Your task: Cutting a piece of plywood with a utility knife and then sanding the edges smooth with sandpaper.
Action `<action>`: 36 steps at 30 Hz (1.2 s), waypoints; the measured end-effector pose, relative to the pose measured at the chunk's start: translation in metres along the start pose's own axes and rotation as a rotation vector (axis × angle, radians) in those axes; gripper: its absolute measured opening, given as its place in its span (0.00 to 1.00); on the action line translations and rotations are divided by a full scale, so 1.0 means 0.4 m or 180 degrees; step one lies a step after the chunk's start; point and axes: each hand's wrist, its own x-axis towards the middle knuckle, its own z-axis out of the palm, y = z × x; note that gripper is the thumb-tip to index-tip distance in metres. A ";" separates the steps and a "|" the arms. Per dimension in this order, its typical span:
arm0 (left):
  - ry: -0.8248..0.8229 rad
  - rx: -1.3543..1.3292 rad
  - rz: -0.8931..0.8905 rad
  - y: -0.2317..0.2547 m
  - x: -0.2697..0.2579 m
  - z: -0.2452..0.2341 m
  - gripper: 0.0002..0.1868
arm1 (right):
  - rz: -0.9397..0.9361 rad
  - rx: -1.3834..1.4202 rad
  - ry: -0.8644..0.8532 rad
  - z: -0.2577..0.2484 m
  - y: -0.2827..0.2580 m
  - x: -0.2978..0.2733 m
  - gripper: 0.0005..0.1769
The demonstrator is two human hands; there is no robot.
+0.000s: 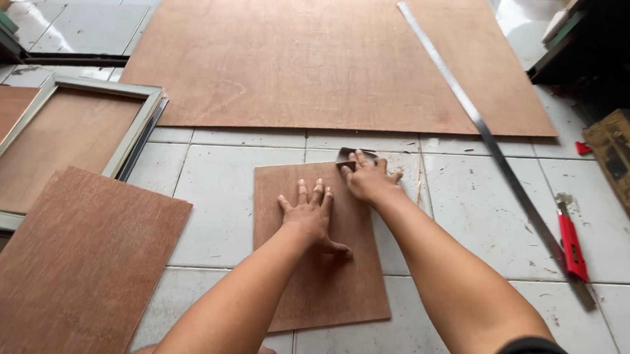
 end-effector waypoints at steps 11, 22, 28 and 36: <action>0.0328 0.0144 0.0026 -0.040 0.117 0.095 0.82 | 0.0089 -0.0064 -0.0333 0.141 0.022 -0.633 0.37; 0.0061 0.0464 0.0957 0.024 0.015 0.103 0.79 | 0.1010 0.2073 -0.0234 0.108 0.217 -0.767 0.36; 0.0396 -0.0185 0.0352 0.148 -0.126 0.093 0.55 | 0.0435 0.1333 0.1202 0.190 0.231 -0.692 0.29; 0.0025 0.0207 0.0106 0.118 -0.050 0.075 0.66 | -0.0011 -0.0053 0.0451 0.253 0.145 -0.714 0.36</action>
